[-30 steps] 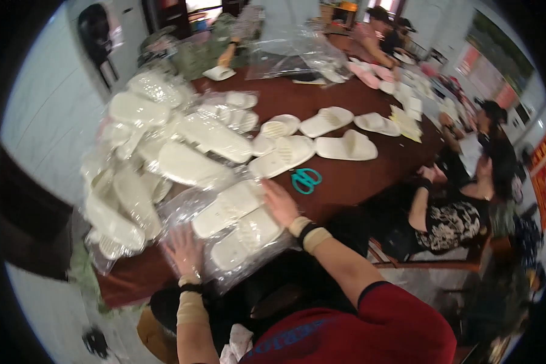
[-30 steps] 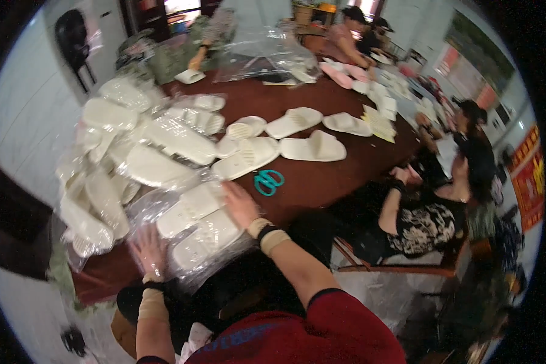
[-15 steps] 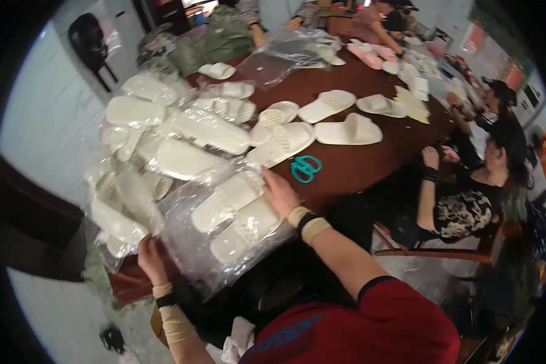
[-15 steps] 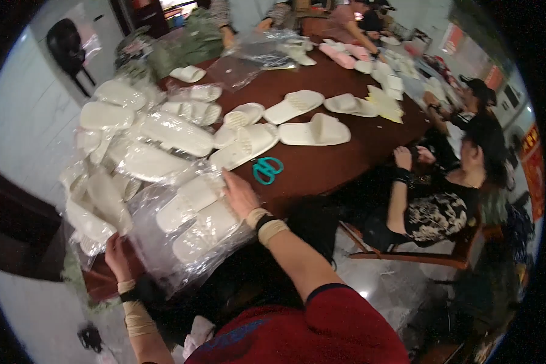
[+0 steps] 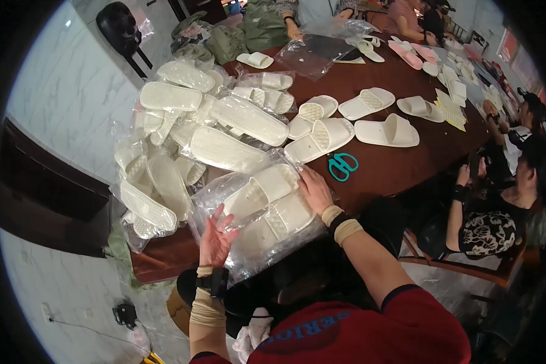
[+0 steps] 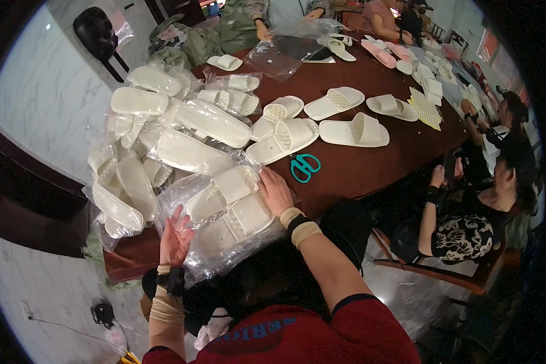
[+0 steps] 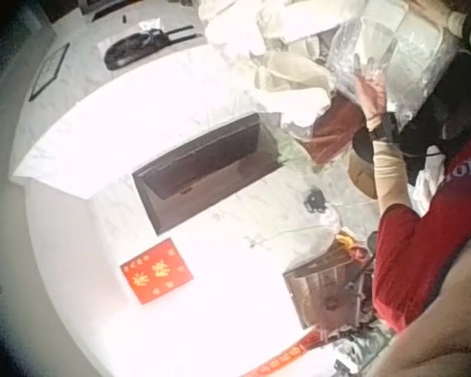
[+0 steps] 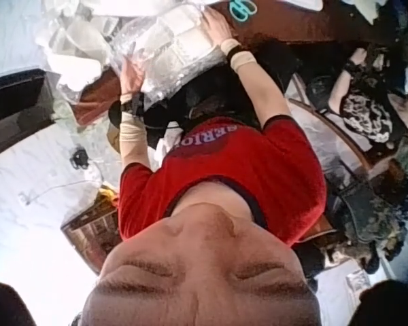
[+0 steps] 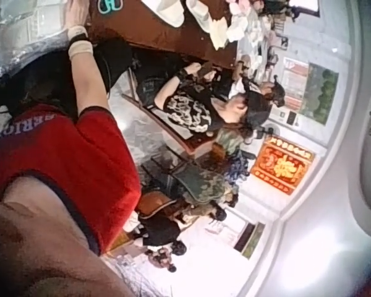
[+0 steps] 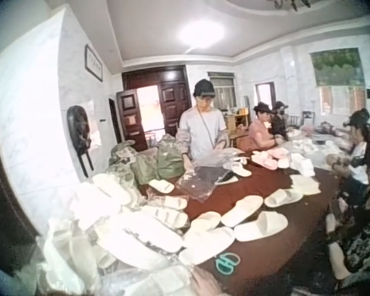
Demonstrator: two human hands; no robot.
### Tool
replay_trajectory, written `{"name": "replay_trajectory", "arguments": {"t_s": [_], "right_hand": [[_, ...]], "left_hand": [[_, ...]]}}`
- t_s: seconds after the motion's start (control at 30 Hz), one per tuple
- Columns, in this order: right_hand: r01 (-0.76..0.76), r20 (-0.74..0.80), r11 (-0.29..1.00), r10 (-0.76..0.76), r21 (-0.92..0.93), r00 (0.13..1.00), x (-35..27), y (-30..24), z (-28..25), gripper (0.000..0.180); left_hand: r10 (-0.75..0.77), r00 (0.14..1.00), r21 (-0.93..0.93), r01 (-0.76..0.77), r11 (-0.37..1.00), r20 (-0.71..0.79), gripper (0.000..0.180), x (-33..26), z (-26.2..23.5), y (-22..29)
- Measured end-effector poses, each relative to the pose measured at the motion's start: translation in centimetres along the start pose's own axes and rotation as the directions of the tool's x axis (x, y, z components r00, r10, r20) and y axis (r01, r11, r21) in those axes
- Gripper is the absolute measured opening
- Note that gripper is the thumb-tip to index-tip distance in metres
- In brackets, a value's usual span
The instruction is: Packing pairs of slippers into plastic bags at a table with other workers.
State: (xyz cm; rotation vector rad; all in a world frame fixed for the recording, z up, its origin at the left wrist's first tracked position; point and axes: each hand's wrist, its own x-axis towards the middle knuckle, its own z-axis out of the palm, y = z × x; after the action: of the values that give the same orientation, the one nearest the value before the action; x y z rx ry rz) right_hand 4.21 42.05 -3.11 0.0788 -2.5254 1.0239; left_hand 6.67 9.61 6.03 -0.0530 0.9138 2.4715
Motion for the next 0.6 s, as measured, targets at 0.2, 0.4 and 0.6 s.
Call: {"name": "replay_trajectory", "arguments": {"t_s": [0.2,0.4,0.6], "right_hand": [[0.051,-0.078,0.997,-0.055,-0.049,0.995,-0.3,1.2,1.5,0.045],[0.005,-0.012,0.998,-0.004,0.056,1.0,-0.3,-0.1,-0.1,0.054],[0.121,-0.152,0.982,-0.099,0.144,0.983,-0.7,-1.7,-2.1,0.054]], "left_hand": [[0.012,0.95,0.939,-0.308,-0.153,0.314,0.045,4.4,-3.3,-0.8],[-0.048,0.816,0.658,-0.498,-0.564,0.576,0.051,9.2,-1.6,-7.5],[0.037,0.838,0.695,-0.426,-0.579,0.544,0.051,9.3,-2.9,-8.5]]}}
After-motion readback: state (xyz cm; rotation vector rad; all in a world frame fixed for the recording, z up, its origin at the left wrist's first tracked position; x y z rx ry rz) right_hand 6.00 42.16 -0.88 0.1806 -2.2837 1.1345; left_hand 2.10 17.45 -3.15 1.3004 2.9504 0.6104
